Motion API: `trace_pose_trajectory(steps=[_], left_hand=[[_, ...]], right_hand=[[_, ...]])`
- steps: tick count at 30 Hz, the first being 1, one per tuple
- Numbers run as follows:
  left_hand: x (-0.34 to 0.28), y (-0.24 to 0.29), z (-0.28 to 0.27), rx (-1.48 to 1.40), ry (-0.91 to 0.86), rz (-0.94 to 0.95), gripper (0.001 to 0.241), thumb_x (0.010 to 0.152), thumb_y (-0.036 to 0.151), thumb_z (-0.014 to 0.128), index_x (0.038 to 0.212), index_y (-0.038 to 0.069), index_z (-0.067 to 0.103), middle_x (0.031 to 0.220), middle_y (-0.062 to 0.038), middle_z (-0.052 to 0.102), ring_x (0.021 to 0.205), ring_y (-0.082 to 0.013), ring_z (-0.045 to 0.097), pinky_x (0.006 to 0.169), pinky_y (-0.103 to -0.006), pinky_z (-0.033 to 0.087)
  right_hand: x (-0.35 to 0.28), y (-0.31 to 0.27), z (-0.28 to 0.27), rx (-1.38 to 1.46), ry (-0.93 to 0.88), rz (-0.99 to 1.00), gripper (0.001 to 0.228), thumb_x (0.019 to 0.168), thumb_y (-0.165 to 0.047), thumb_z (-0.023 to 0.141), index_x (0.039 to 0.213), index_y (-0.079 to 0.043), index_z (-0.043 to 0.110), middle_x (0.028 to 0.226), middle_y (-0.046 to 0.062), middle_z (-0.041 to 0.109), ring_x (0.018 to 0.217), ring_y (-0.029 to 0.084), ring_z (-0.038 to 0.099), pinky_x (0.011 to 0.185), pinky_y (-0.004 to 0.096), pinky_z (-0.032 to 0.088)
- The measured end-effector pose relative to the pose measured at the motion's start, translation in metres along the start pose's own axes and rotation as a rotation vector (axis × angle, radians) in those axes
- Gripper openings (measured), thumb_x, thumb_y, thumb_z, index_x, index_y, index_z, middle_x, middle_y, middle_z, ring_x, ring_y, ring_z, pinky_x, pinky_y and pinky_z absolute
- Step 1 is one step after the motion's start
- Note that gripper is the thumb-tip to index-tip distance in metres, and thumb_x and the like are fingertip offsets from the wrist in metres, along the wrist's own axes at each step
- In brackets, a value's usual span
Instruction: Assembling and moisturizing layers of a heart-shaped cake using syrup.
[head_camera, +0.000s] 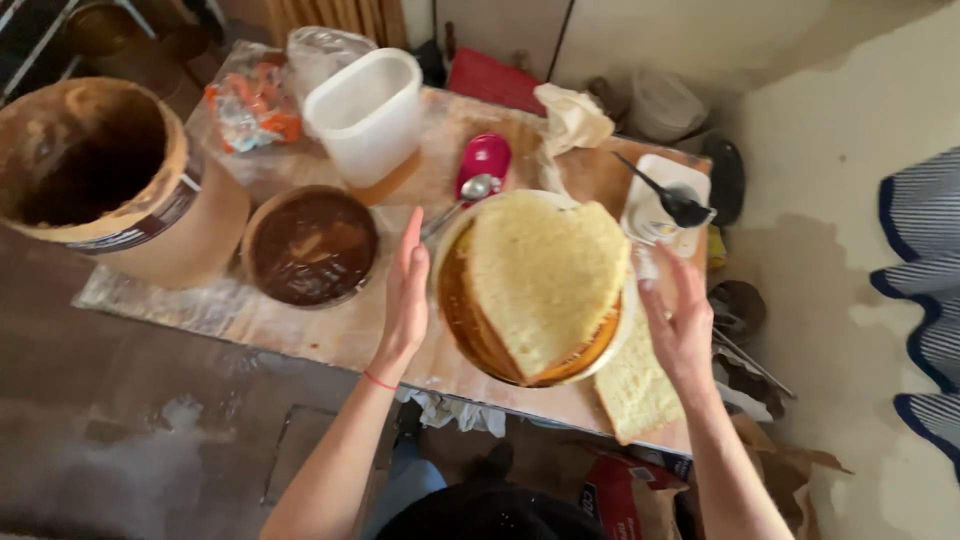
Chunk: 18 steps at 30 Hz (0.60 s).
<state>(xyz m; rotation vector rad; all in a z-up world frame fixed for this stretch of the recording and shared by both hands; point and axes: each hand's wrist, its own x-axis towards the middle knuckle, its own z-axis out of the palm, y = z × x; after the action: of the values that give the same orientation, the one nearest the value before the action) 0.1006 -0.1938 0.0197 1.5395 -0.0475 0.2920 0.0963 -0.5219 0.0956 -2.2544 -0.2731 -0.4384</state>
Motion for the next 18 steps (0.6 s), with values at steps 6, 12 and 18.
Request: trace_pose_trajectory(steps=[6, 12, 18], left_hand=[[-0.017, -0.033, -0.043, -0.242, 0.054, -0.106, 0.072, 0.108, 0.048, 0.042, 0.162, 0.002, 0.029, 0.172, -0.014, 0.027, 0.159, -0.0252, 0.023, 0.129, -0.0415, 0.021], [-0.009, -0.011, -0.026, -0.252, -0.1, -0.124, 0.073, 0.108, 0.046, 0.039, 0.164, 0.002, 0.023, 0.173, -0.015, 0.023, 0.162, -0.0252, 0.016, 0.13, -0.0409, 0.012], [0.026, -0.016, -0.013, -0.27, -0.223, -0.103, 0.066, 0.111, 0.037, 0.044, 0.163, 0.0, 0.027, 0.173, -0.017, 0.029, 0.163, -0.0278, 0.019, 0.132, -0.0416, 0.013]], right_hand=[[0.011, 0.004, 0.049, 0.115, -0.007, 0.13, 0.049, 0.107, -0.018, 0.056, 0.152, 0.0, 0.047, 0.158, 0.017, 0.05, 0.147, 0.026, 0.046, 0.12, 0.037, 0.035], [0.008, -0.013, 0.069, 0.145, 0.034, 0.464, 0.056, 0.107, -0.024, 0.049, 0.159, -0.006, 0.038, 0.161, 0.011, 0.046, 0.138, 0.02, 0.046, 0.112, 0.031, 0.035], [-0.004, 0.028, 0.074, 0.151, 0.064, 0.457, 0.052, 0.108, -0.024, 0.05, 0.155, -0.002, 0.043, 0.159, 0.012, 0.049, 0.144, 0.018, 0.045, 0.117, 0.031, 0.033]])
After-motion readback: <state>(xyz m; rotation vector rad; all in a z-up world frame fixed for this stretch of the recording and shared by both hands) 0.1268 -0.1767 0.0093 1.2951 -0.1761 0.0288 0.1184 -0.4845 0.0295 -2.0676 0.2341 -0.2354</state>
